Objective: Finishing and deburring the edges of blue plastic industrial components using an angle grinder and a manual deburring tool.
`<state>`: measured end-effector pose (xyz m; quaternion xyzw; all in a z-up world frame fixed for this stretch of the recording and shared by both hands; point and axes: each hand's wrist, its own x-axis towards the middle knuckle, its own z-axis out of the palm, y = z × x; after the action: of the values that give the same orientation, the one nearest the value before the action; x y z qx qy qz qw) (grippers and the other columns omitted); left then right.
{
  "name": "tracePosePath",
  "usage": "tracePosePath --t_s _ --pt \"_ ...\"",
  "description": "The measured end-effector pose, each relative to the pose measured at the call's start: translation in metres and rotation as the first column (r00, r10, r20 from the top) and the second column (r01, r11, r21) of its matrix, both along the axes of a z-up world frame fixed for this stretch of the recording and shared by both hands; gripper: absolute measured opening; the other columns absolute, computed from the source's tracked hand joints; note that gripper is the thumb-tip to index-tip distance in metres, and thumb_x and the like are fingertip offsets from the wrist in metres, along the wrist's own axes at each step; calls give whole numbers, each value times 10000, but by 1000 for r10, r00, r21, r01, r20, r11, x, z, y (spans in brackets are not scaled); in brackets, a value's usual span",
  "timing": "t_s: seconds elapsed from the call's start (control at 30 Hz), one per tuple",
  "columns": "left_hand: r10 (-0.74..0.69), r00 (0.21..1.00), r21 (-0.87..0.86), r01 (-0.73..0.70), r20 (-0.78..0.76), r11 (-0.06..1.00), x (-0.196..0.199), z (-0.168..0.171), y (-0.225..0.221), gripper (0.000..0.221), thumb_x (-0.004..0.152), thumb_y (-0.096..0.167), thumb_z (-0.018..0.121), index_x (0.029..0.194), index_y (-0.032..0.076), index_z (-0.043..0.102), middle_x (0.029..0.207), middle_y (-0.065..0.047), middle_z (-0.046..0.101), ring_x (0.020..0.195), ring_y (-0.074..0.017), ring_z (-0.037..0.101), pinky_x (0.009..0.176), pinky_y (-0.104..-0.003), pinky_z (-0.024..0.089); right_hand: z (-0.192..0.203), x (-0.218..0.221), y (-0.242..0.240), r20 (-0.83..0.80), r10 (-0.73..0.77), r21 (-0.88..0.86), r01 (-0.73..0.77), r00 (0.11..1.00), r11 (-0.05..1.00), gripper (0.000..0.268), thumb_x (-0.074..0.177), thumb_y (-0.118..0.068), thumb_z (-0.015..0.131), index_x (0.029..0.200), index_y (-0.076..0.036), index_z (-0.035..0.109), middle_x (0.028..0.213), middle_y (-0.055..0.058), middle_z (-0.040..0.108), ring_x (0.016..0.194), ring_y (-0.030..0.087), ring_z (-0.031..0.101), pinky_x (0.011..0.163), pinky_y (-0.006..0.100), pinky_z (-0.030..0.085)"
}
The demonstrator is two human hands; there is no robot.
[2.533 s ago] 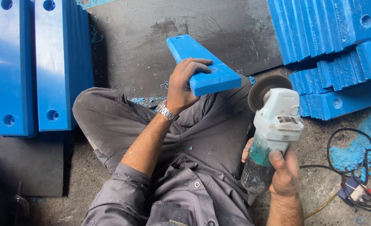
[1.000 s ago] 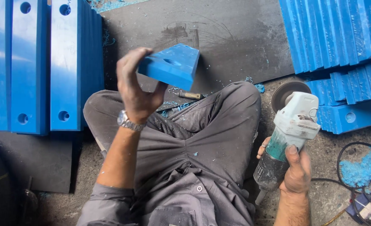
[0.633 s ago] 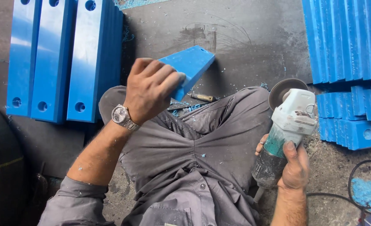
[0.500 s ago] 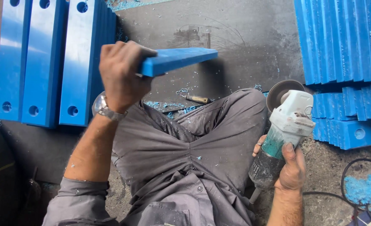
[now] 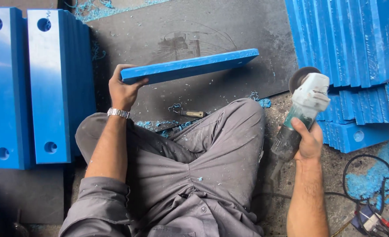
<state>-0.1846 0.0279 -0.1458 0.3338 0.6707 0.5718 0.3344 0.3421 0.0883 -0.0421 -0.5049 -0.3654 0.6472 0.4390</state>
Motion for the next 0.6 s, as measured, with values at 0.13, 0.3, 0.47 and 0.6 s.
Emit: tracePosePath --t_s 0.13,0.3,0.47,0.6 --pt "-13 959 -137 -27 -284 990 -9 -20 -1 471 680 115 977 1054 68 695 972 -54 779 897 -131 725 807 -322 599 -29 5 44 156 38 -41 -32 987 999 507 913 -230 781 1311 9 578 1014 114 664 808 207 654 704 361 560" --pt "-135 918 -394 -25 -373 919 10 -32 6 431 680 167 962 1046 106 744 955 -120 771 882 -247 743 799 -370 565 -61 -3 78 455 70 -8 -74 888 997 484 892 -271 840 1262 -15 660 1090 31 694 904 87 654 787 261 534" --pt "-174 887 -331 25 -427 943 13 -39 9 405 700 95 919 1059 98 732 975 -135 760 902 -278 742 816 -382 568 -55 -32 105 682 65 50 -134 728 990 537 798 -253 893 1214 2 669 1058 61 727 910 125 673 804 294 540" --pt "-179 881 -265 64 -437 962 16 -34 13 382 730 62 890 1068 85 712 1006 -121 757 912 -281 738 800 -373 564 -61 -35 128 744 60 157 -261 665 952 550 819 -246 902 1240 22 670 1127 78 733 988 141 671 881 302 540"
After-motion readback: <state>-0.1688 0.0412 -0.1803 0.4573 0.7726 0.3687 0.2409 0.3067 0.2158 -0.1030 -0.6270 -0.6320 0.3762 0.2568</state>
